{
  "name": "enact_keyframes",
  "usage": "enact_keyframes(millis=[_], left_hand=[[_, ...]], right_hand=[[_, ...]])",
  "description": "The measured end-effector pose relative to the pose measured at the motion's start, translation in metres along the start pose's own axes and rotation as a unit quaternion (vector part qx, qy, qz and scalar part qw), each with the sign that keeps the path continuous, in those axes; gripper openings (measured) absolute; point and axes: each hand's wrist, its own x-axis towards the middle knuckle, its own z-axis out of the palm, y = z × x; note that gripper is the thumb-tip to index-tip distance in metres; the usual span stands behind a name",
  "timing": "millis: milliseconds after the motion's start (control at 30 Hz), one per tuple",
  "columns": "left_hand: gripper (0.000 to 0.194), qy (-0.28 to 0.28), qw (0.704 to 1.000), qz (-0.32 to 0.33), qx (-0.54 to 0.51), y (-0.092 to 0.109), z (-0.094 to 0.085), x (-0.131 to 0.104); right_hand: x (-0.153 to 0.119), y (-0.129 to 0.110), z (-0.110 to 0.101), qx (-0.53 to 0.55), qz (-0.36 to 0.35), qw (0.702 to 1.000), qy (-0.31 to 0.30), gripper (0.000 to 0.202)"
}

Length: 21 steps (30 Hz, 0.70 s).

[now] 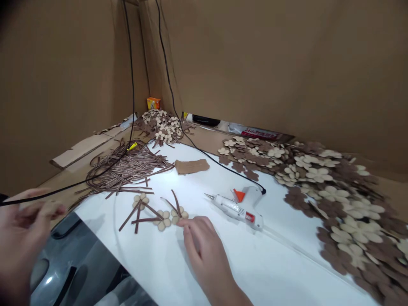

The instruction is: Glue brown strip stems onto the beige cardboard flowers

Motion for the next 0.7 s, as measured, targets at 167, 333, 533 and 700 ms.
enact_keyframes(millis=[167,333,533,700], left_hand=[[0.054,-0.19,0.959,0.211,0.013,0.043,0.048,-0.018],[0.081,-0.175,0.946,0.199,-0.186,0.038,0.07,-0.055],[0.058,-0.012,0.948,0.232,-0.219,0.039,0.088,-0.096],[0.041,-0.324,0.858,0.397,0.047,0.055,0.088,-0.082]], right_hand=[[0.004,0.006,0.005,-0.202,-0.127,0.971,0.026,0.029],[0.002,0.01,0.006,-0.307,-0.173,0.936,0.01,0.038],[0.003,0.013,0.009,-0.384,-0.24,0.891,0.019,0.039],[0.005,0.017,0.013,-0.404,-0.258,0.877,0.036,0.037]])
